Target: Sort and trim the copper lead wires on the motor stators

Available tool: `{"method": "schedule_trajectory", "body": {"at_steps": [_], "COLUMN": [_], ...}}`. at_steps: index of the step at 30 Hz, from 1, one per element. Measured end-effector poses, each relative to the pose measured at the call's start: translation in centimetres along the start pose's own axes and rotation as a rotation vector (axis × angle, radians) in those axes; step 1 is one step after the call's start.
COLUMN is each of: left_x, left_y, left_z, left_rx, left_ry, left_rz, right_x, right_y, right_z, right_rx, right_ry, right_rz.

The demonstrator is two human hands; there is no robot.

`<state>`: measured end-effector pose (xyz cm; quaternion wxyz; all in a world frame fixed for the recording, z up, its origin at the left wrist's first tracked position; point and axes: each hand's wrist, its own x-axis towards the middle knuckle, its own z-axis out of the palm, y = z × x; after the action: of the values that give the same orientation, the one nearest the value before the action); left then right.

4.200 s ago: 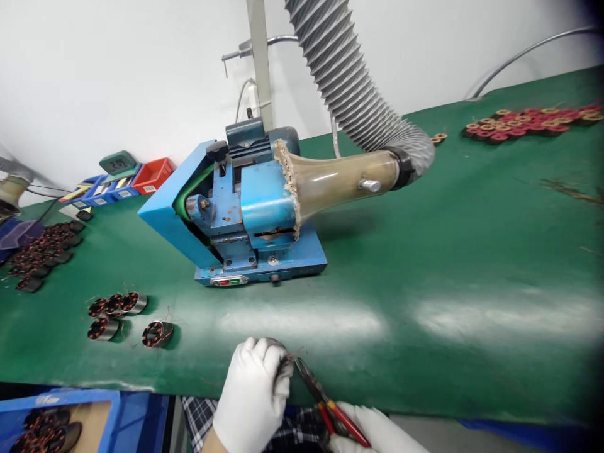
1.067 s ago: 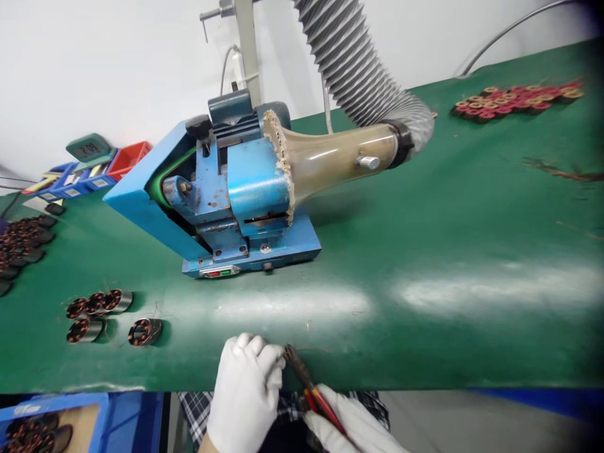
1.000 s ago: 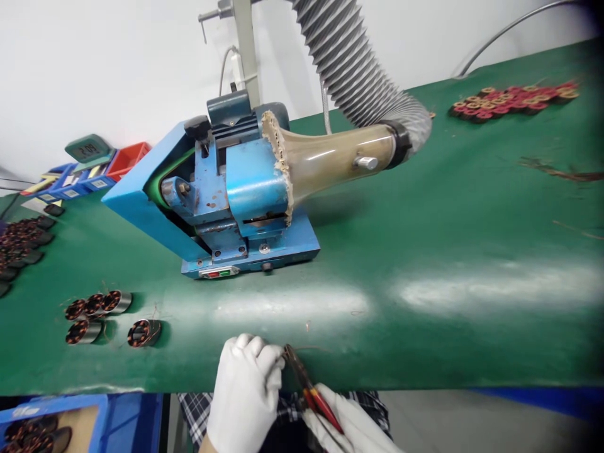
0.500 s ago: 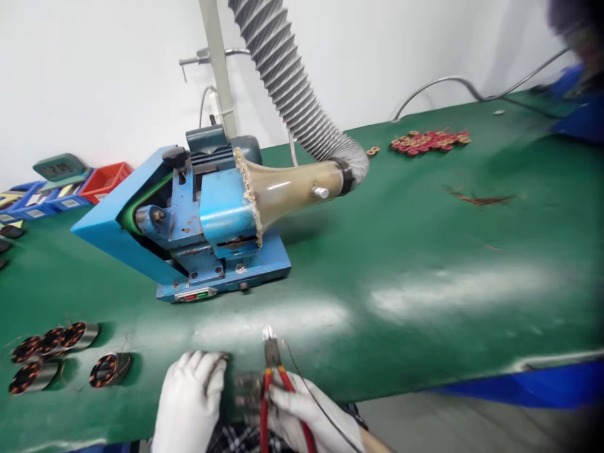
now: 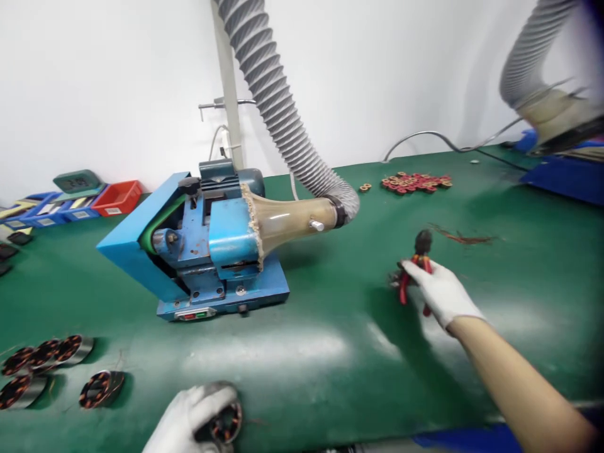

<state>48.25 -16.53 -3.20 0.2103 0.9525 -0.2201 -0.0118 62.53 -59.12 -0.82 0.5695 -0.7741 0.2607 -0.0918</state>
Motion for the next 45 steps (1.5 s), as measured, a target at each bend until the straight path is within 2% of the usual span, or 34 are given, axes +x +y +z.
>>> {"method": "schedule_trajectory", "body": {"at_steps": [1,3,6,8,10,12,13,16,17,19,22,25,27,29,32,34,35,36,39,40,45], "left_x": [0.5,1.0,0.2,-0.6,-0.8,0.0,0.8,3.8,4.7,6.3,7.3,7.2,7.2,7.4,7.7,7.6,7.4,7.1,6.4,6.3,7.2], "left_y": [0.5,0.8,0.0,-0.5,-0.6,-0.1,0.2,1.4,1.8,2.4,3.1,3.4,3.3,2.7,1.2,0.4,0.2,0.3,1.2,1.7,2.6], "left_z": [-0.2,-0.6,-0.8,-0.6,-0.1,0.3,0.5,0.5,0.4,0.3,0.5,1.3,1.7,1.7,0.7,-0.5,-1.1,-1.5,-1.8,-1.7,-0.2], "left_rx": [0.003,0.035,0.054,0.041,0.042,0.03,0.013,-0.084,-0.138,-0.301,-0.731,-1.035,-1.108,-1.177,-1.22,-1.22,-1.206,-1.175,-1.026,-0.978,-0.966], "left_ry": [-0.003,0.075,0.208,0.218,0.182,0.137,0.115,0.063,0.048,0.046,0.112,0.195,0.257,0.358,0.555,0.642,0.619,0.545,0.234,0.176,0.201], "left_rz": [0.027,-0.017,-0.216,-0.299,-0.303,-0.262,-0.251,-0.287,-0.32,-0.397,-0.517,-0.607,-0.65,-0.676,-0.673,-0.67,-0.676,-0.682,-0.67,-0.661,-0.636], "right_x": [-0.6,-2.0,-3.1,-3.3,-4.2,-6.5,-8.2,-13.8,-15.3,-17.4,-18.4,-18.7,-19.1,-19.5,-19.8,-19.8,-19.8,-19.8,-19.7,-19.7,-19.6], "right_y": [-0.1,0.2,1.4,2.3,2.9,3.2,3.1,2.6,2.3,1.9,1.9,2.4,2.6,2.7,2.9,3.1,3.2,3.3,3.3,3.2,2.9], "right_z": [0.3,1.0,2.1,2.9,4.3,6.4,7.6,11.5,12.5,14.1,15.3,15.8,15.9,16.0,16.2,16.4,16.4,16.5,16.6,16.6,16.8], "right_rx": [-0.092,-0.398,-0.991,-1.155,-1.062,-0.796,-0.61,-0.322,-0.287,-0.24,-0.248,-0.319,-0.372,-0.406,-0.368,-0.317,-0.293,-0.273,-0.248,-0.247,-0.256], "right_ry": [0.0,-0.026,-0.025,0.027,0.032,-0.106,-0.239,-0.816,-0.928,-1.021,-1.022,-0.91,-0.836,-0.82,-0.814,-0.783,-0.767,-0.756,-0.773,-0.793,-0.855], "right_rz": [-0.005,-0.075,-0.314,-0.458,-0.627,-0.816,-0.888,-0.851,-0.885,-0.928,-1.014,-1.1,-1.116,-1.109,-1.108,-1.124,-1.133,-1.144,-1.15,-1.142,-1.094]}}
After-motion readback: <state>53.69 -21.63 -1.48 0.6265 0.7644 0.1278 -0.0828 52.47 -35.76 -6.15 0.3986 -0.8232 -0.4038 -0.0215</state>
